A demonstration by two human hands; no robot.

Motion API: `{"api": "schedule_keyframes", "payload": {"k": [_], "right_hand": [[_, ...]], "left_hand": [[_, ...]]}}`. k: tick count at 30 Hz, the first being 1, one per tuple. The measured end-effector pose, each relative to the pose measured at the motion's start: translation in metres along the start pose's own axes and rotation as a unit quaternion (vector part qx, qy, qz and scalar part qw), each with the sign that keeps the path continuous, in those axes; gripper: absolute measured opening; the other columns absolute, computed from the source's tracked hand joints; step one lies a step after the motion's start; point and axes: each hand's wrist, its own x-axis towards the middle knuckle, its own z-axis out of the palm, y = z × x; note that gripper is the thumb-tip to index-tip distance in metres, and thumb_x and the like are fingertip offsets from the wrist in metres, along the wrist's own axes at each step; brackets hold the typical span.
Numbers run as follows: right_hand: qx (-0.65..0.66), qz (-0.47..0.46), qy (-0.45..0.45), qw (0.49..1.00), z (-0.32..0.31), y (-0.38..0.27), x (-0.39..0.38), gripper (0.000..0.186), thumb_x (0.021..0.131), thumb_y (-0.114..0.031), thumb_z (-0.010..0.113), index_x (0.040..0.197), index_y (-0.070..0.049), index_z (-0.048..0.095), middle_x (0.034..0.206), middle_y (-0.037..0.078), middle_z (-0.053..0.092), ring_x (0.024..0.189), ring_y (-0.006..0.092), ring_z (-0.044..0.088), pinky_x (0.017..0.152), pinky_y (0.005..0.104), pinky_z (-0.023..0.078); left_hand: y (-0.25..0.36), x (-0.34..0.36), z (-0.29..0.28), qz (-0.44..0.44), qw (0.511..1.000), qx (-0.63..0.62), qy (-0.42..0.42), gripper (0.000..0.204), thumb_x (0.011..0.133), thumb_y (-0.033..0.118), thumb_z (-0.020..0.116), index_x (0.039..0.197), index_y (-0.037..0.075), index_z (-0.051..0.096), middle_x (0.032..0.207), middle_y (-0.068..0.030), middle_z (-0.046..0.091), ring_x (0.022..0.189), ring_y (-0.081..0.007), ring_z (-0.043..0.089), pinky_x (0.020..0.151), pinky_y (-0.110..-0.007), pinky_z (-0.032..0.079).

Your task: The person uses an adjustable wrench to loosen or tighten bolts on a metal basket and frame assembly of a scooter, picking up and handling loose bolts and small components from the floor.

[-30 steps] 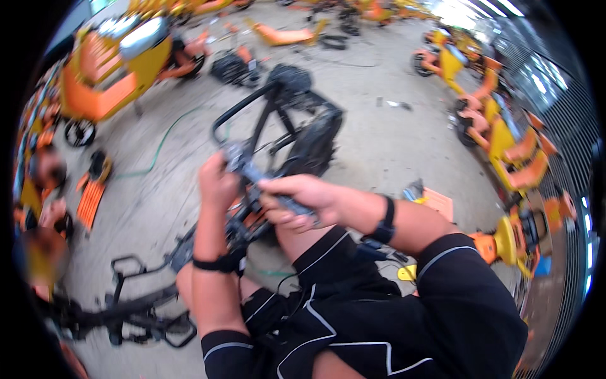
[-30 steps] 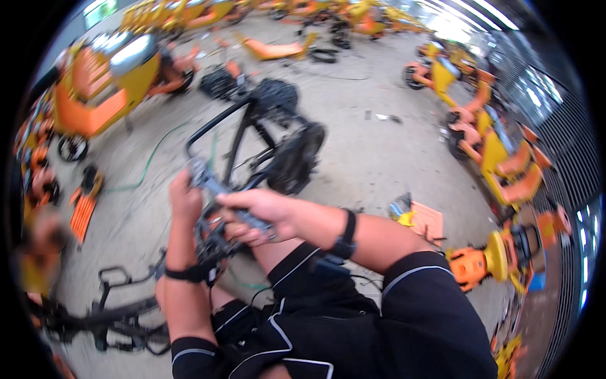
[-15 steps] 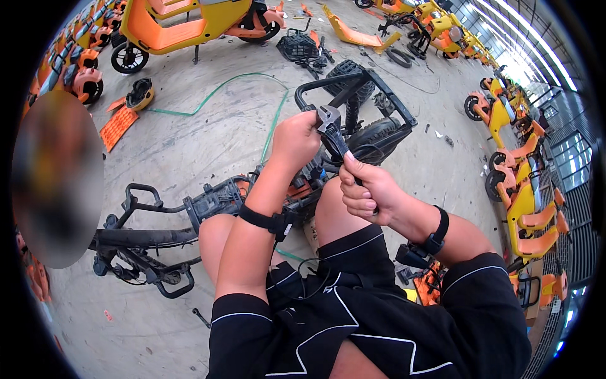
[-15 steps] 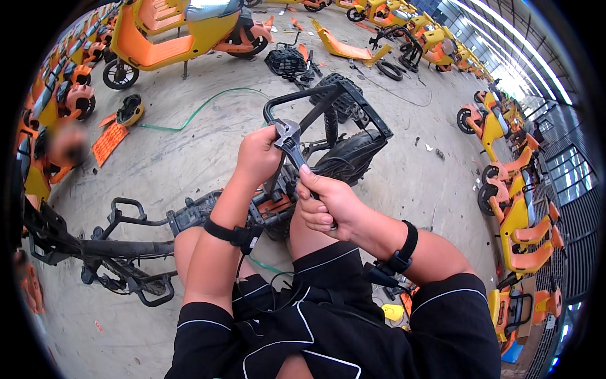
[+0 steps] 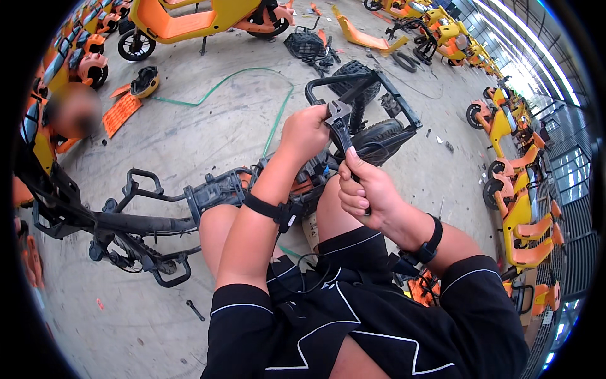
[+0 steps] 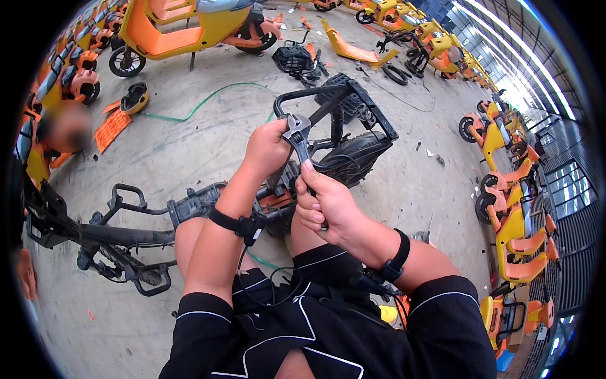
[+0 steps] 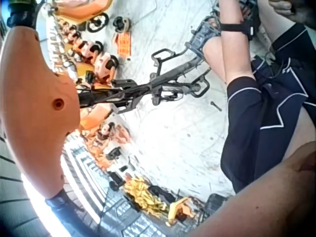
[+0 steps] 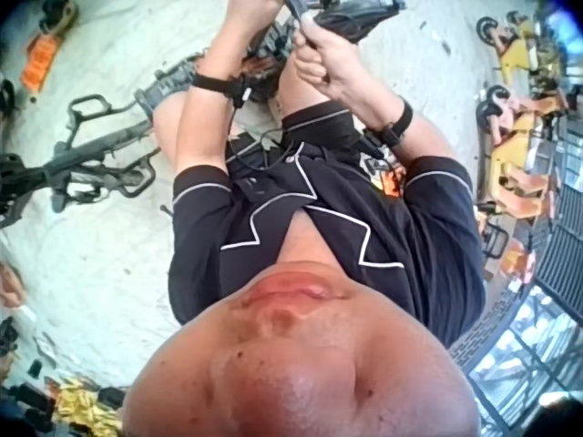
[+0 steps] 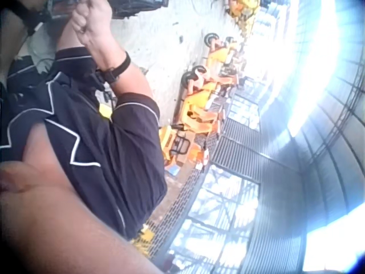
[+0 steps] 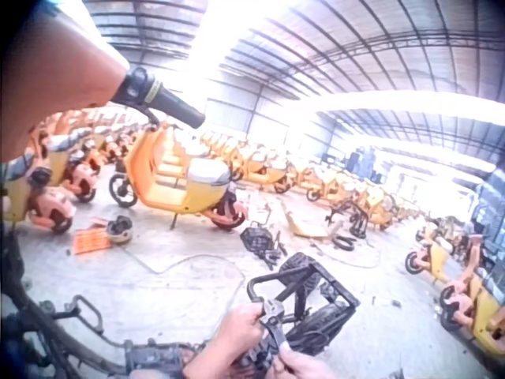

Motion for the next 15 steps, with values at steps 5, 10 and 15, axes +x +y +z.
{"api": "schedule_keyframes", "payload": {"k": [5, 10, 15], "right_hand": [[0.061, -0.022, 0.046, 0.997, 0.028, 0.015, 0.003, 0.041, 0.107, -0.045, 0.045, 0.085, -0.011, 0.051, 0.051, -0.005, 0.034, 0.036, 0.0082, 0.031, 0.035, 0.0246, 0.028], [0.048, -0.008, 0.036, 0.998, 0.024, 0.008, -0.002, 0.041, 0.107, -0.045, 0.047, 0.086, -0.010, 0.050, 0.051, -0.006, 0.033, 0.036, 0.0076, 0.032, 0.035, 0.0240, 0.029], [0.051, -0.016, 0.038, 0.998, 0.026, 0.012, -0.001, 0.041, 0.107, -0.045, 0.046, 0.087, -0.010, 0.049, 0.052, -0.006, 0.032, 0.037, 0.0073, 0.032, 0.035, 0.0240, 0.029]], "left_hand": [[-0.015, 0.000, 0.005, 0.011, 1.000, -0.021, 0.007, 0.028, 0.084, -0.003, 0.060, 0.105, 0.009, 0.074, 0.090, -0.0183, 0.071, 0.077, -0.0283, 0.068, 0.072, -0.035, 0.053], [-0.014, -0.002, 0.001, -0.014, 0.998, -0.064, -0.016, 0.026, 0.082, 0.000, 0.063, 0.104, 0.009, 0.074, 0.086, -0.0162, 0.071, 0.078, -0.0308, 0.065, 0.070, -0.037, 0.052], [-0.015, -0.003, 0.003, -0.020, 0.999, -0.050, -0.005, 0.027, 0.081, 0.005, 0.065, 0.105, 0.014, 0.075, 0.089, -0.0161, 0.071, 0.080, -0.0375, 0.066, 0.068, -0.040, 0.052]]}}
